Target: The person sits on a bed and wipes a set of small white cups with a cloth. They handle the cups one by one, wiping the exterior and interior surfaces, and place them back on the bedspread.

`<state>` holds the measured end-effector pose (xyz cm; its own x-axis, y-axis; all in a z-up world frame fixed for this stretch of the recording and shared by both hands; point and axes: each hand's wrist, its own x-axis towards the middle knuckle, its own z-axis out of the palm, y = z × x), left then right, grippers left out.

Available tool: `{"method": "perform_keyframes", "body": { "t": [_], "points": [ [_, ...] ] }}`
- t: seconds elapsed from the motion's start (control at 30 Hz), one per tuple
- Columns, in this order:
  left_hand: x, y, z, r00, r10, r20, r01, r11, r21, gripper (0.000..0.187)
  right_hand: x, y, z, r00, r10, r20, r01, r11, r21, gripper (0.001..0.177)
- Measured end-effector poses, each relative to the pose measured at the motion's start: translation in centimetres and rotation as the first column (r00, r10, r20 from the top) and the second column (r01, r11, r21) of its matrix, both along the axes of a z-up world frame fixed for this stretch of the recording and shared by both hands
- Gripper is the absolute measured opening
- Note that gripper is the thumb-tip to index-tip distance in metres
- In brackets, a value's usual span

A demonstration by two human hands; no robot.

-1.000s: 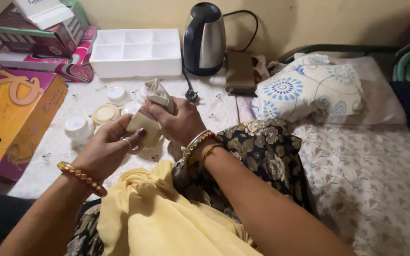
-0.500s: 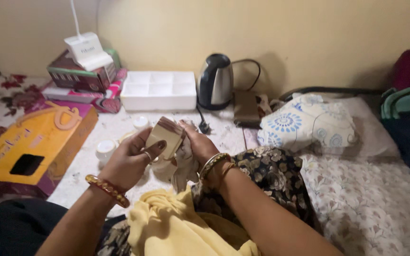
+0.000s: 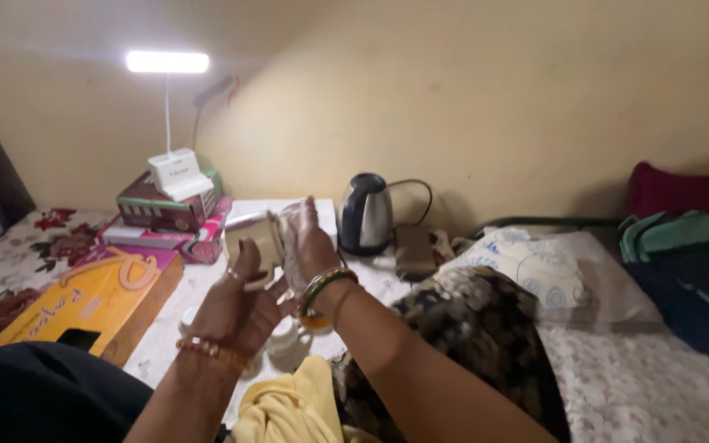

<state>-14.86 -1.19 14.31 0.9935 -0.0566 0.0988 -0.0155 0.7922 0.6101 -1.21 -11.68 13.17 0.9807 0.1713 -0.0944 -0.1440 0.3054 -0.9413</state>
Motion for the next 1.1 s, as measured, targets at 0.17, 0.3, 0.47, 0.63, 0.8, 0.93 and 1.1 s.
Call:
{"method": "perform_keyframes", "body": {
  "t": [0.17,0.3,0.47,0.63,0.8,0.93,1.1],
  "points": [
    [-0.5,0.1,1.2,0.997,0.076,0.019,-0.074,0.991,-0.112,0.052,-0.1,-0.1,-0.6,0.860,0.048,0.509,-0.092,0.994,0.062,0.052],
    [-0.6,0.7,4.8,0.981,0.189,0.042,-0.186,0.980,-0.075,0.048,-1.0,-0.9,-0.5,0.910,0.074,0.409,-0.035,0.994,-0.102,0.049],
    [0.2,0.1,9.8,0.977,0.205,0.060,-0.206,0.978,0.013,0.047,-5.1,-2.6,-2.6,0.945,0.074,0.318,-0.019,0.985,-0.172,0.044],
    [5.1,-1.6,12.2,0.983,0.185,-0.002,-0.183,0.969,-0.169,0.047,-4.4,-3.7,-1.2,0.953,0.067,0.296,0.012,0.966,-0.259,0.041],
    [7.9,-1.0,10.1,0.987,0.160,0.035,-0.154,0.978,-0.138,0.046,-1.5,-2.0,-0.9,0.955,0.131,0.268,-0.032,0.938,-0.345,0.037],
    [9.6,2.0,7.0,0.985,0.126,0.114,-0.112,0.986,-0.121,0.050,1.6,-2.6,-1.4,0.964,0.136,0.228,-0.025,0.901,-0.432,0.035],
    [10.9,5.9,1.9,0.992,0.123,-0.031,-0.123,0.992,0.016,0.049,1.6,-2.0,-6.8,0.972,0.178,0.152,-0.054,0.803,-0.593,0.032]
  ]
}}
